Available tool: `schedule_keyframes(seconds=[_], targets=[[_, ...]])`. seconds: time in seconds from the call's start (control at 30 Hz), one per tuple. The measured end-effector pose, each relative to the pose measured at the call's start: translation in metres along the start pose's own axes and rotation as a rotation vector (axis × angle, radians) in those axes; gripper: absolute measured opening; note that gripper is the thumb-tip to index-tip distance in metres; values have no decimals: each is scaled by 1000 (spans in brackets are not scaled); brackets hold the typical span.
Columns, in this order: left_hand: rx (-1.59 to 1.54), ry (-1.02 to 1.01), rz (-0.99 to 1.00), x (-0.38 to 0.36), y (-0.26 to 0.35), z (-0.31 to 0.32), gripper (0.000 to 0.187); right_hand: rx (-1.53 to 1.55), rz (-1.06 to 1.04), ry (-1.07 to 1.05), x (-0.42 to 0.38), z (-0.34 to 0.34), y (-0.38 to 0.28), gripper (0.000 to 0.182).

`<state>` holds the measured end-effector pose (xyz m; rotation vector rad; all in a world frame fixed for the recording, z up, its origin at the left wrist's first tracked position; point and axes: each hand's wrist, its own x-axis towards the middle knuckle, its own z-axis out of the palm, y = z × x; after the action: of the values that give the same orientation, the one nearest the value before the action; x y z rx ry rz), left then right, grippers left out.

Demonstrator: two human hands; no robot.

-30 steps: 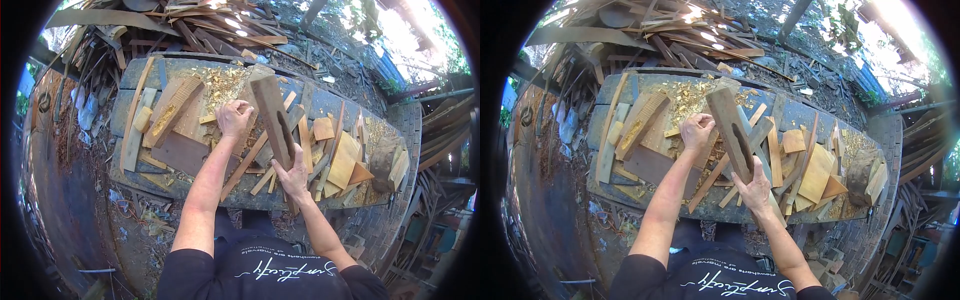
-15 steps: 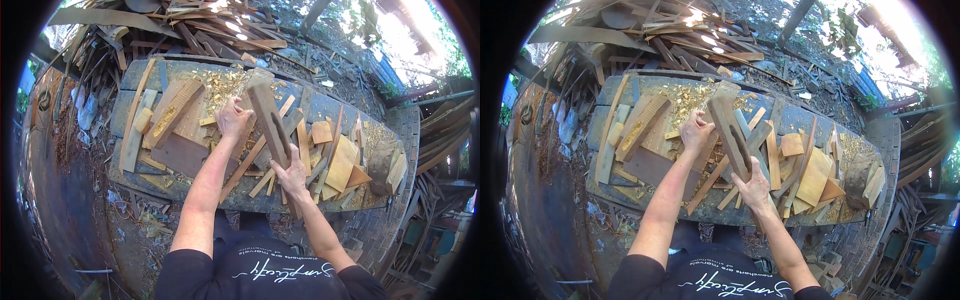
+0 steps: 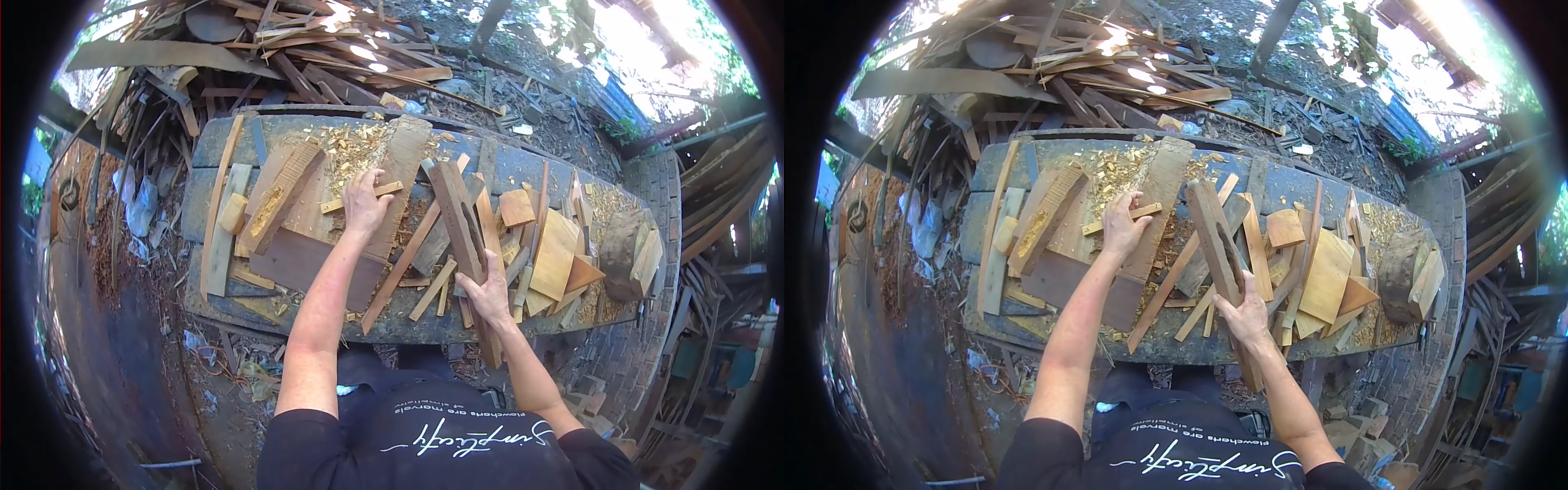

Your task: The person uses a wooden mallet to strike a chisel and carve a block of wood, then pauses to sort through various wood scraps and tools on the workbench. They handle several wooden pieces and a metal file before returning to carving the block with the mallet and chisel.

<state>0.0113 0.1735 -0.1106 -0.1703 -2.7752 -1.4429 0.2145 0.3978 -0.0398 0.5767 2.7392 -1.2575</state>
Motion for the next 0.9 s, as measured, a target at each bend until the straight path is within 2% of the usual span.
schedule_keyframes(seconds=[0.07, 0.27, 0.4, 0.47, 0.5, 0.53, 0.6, 0.67, 0.73, 0.8, 0.9], targets=[[183, 79, 121, -9, -3, -6, 45, 34, 51, 7, -11, -6, 18, 71], [418, -77, 86, -8, -2, -29, 27, 19, 153, 120, -62, -14, 71, 70], [272, -80, 110, -2, 4, -42, 23, 33, 313, 139, -83, -23, 79, 70], [-13, -38, 127, 0, 8, -43, 21, 51, 230, 207, -87, -28, 90, 68], [-122, -70, 130, -4, 17, -45, 21, 55, 245, 251, -89, -34, 84, 67], [-126, -99, 148, -9, 27, -46, 21, 60, 257, 295, -89, -41, 78, 65], [-194, -249, 35, -24, 47, -45, 22, 38, 241, 371, -91, -55, 79, 63], [-182, -293, 63, -46, 59, -31, 24, 51, 275, 402, -97, -71, 84, 63], [-226, -437, -7, -66, 62, -11, 25, 4, 276, 415, -106, -84, 92, 64], [-244, -482, 8, -84, 57, 17, 27, -23, 298, 427, -120, -94, 104, 65], [-296, -630, -157, -104, 52, 59, 33, -131, 338, 377, -143, -104, 129, 69]])
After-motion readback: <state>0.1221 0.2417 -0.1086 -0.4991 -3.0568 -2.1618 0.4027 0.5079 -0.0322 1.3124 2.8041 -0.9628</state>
